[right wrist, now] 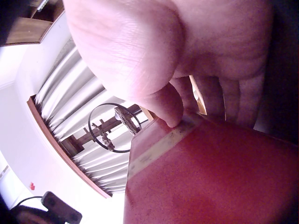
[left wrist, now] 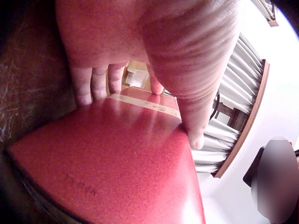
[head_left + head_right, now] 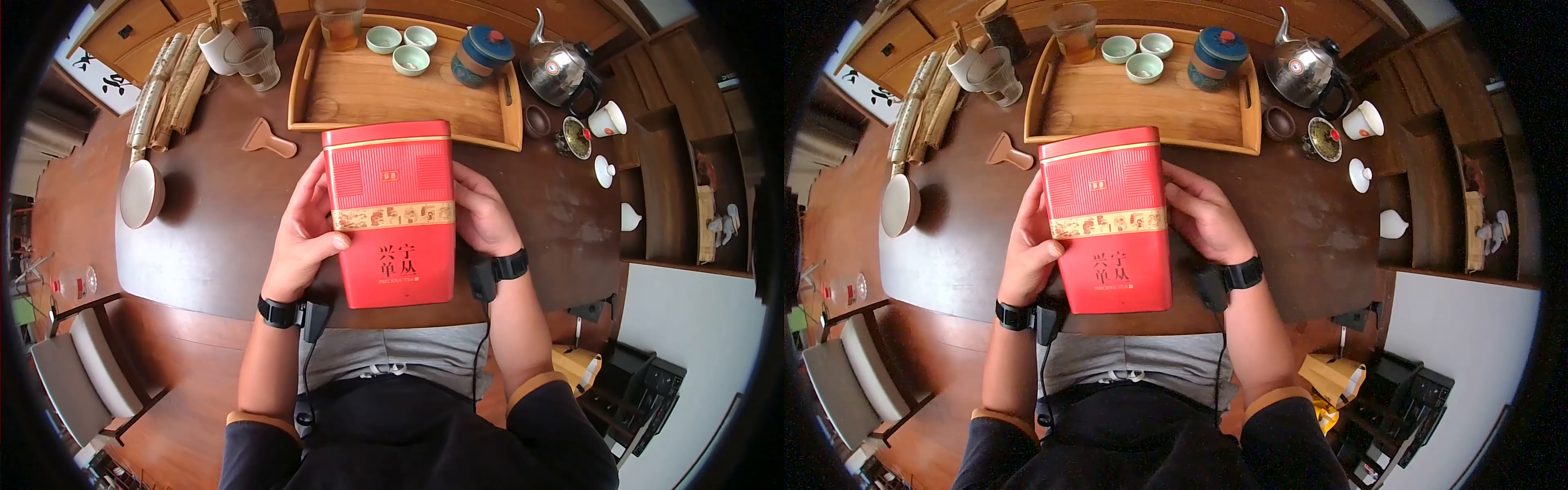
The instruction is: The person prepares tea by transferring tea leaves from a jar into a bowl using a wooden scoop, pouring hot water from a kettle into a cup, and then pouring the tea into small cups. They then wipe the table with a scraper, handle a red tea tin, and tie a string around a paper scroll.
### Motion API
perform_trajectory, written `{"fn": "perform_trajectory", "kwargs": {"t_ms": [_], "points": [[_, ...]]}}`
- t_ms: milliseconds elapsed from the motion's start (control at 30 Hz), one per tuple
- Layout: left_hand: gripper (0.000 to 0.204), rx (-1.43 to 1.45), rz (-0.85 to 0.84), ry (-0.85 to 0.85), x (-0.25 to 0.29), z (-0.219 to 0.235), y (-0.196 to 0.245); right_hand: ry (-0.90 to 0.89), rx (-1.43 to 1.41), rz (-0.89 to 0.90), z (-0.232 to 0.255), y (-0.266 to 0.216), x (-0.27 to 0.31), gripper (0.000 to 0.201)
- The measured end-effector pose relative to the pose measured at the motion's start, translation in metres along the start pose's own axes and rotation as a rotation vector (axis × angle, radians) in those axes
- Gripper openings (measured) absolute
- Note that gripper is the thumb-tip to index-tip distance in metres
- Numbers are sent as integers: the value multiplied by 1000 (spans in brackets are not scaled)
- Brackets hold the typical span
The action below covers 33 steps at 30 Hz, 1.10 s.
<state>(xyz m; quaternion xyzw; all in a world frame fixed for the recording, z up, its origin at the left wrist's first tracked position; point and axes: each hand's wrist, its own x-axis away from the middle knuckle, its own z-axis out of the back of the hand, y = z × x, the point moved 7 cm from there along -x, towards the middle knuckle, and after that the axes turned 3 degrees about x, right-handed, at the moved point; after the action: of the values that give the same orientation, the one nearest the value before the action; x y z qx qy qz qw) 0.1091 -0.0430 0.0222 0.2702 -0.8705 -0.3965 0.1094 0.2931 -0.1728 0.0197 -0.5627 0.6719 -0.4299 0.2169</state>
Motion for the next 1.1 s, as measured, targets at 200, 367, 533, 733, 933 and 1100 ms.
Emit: {"fn": "perform_trajectory", "kwargs": {"t_ms": [200,367,533,733,933,1100], "points": [[113,-20,-2,12,1,2,-1,11,10,-2,1,0,1,57],[113,-10,-1,12,1,2,-1,15,12,-2,2,0,0,57],[113,-25,-2,12,1,2,-1,27,10,-6,6,3,1,56],[112,-24,0,9,1,3,-2,21,-10,1,8,5,0,55],[112,-34,-17,6,1,3,-1,15,-16,11,7,4,-1,55],[113,-34,-18,3,1,0,1,2,-10,31,6,4,-1,56]]}}
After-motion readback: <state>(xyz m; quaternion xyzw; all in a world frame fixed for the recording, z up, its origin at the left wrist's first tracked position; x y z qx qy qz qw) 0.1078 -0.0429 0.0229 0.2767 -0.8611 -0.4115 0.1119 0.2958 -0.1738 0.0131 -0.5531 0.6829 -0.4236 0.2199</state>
